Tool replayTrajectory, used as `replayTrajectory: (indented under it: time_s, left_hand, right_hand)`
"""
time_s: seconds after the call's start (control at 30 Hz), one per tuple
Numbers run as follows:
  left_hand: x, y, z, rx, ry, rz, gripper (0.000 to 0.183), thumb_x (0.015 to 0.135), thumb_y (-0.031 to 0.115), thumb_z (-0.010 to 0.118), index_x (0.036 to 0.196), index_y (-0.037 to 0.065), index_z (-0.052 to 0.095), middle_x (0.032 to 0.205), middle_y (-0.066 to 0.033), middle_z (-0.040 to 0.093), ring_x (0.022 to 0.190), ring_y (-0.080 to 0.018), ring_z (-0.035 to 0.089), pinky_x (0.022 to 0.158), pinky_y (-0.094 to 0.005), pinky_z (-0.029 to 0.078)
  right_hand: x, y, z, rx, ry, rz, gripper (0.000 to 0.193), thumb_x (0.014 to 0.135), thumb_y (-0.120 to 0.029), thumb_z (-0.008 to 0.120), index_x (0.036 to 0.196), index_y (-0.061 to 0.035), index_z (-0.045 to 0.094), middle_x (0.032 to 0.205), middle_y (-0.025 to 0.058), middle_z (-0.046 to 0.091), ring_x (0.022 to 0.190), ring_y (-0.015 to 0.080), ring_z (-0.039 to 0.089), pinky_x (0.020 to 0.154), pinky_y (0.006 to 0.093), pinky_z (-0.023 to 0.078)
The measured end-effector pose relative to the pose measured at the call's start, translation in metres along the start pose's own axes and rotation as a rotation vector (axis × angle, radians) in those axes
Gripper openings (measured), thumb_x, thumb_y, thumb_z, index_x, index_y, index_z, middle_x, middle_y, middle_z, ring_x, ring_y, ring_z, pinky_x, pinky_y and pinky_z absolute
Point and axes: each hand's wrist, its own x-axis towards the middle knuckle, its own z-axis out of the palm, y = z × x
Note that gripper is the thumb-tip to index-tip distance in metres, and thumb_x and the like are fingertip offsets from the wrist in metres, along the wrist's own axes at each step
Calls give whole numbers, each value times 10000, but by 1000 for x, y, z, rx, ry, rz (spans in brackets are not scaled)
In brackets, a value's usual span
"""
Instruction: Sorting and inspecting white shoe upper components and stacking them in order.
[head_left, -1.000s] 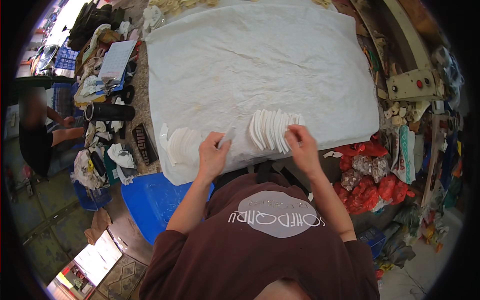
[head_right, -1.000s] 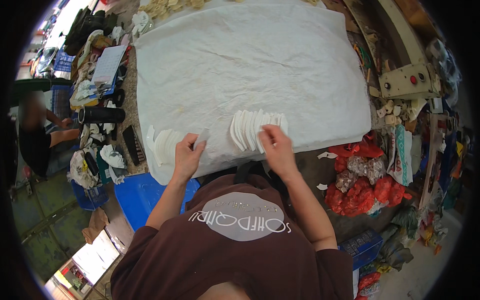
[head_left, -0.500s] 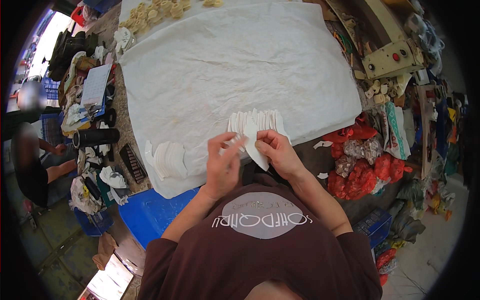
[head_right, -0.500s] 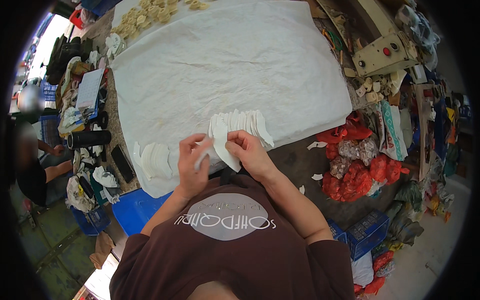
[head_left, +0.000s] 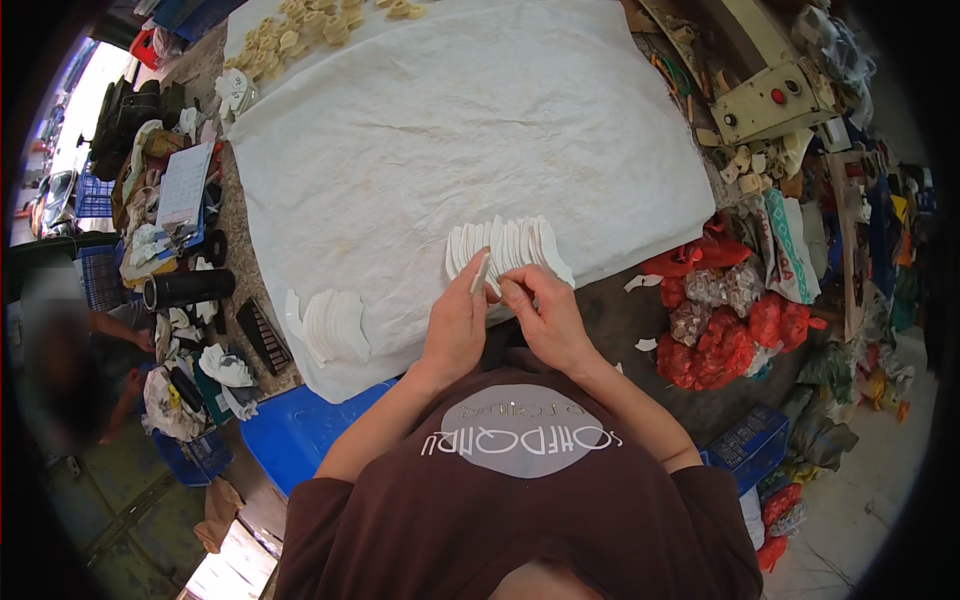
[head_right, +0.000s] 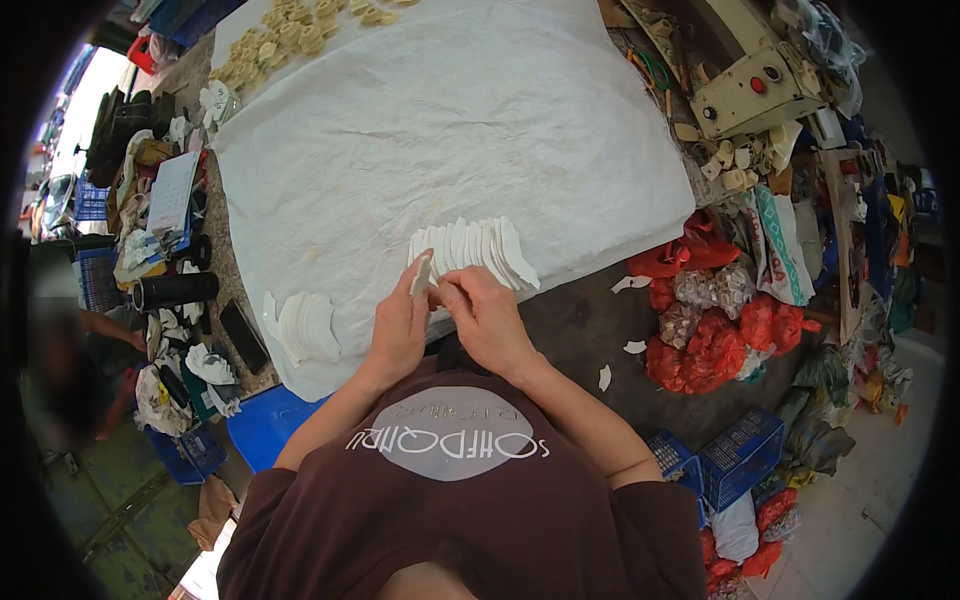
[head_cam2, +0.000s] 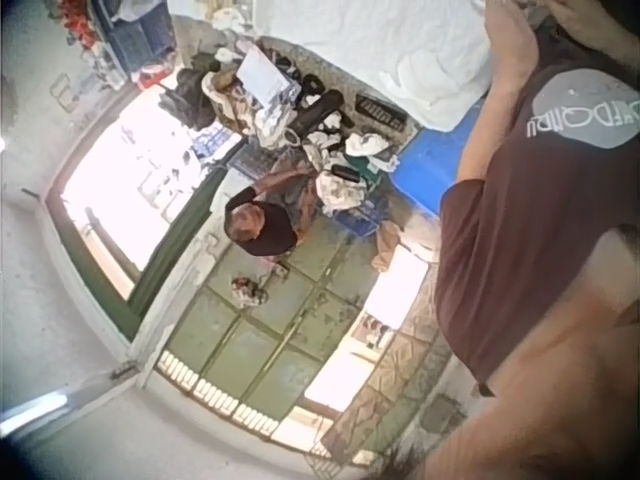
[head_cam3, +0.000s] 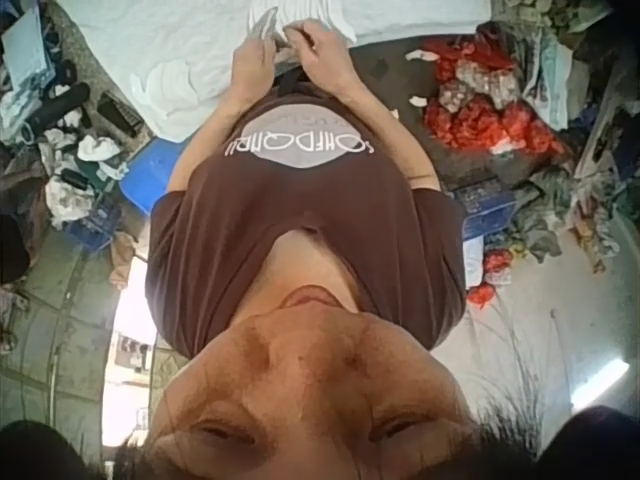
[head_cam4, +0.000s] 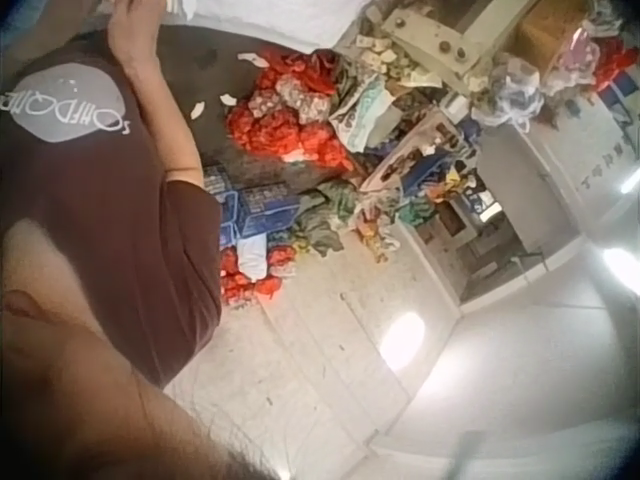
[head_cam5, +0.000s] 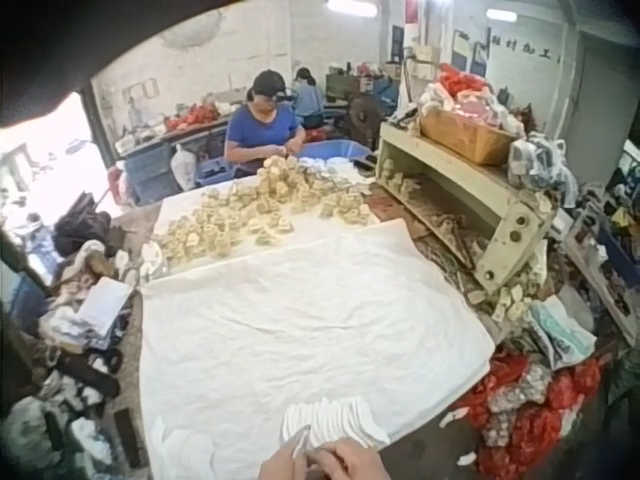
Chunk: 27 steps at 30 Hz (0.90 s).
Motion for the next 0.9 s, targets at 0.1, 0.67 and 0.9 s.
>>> replayTrajectory:
  time_s: [0.1,0.67,0.9]
  left_hand:
    - [3,-10,8,261,136,365,484,822,-12,474,1294,-13,369,940,-185,565,865,-330,559,755,-363,451]
    - [3,-7,1,118,-41,272,533,792,-11,473,1314,22,372,929,-185,537,860,-330,528,793,-388,426]
    - [3,-4,-3,232,-48,285,548,807,-30,418,1343,59,348,1035,-207,537,942,-340,540,858,-348,416]
  right_hand:
    - [2,-1,3,111,-64,53,155,885,-104,527,949,33,565,799,108,615,726,145,589,647,269,465]
    - [13,7,-5,515,-284,283,141,874,-106,518,817,20,542,696,21,546,649,75,475,594,234,410]
    - [12,9,-5,518,-303,267,145,900,-120,512,835,7,540,717,10,537,672,74,480,625,227,412]
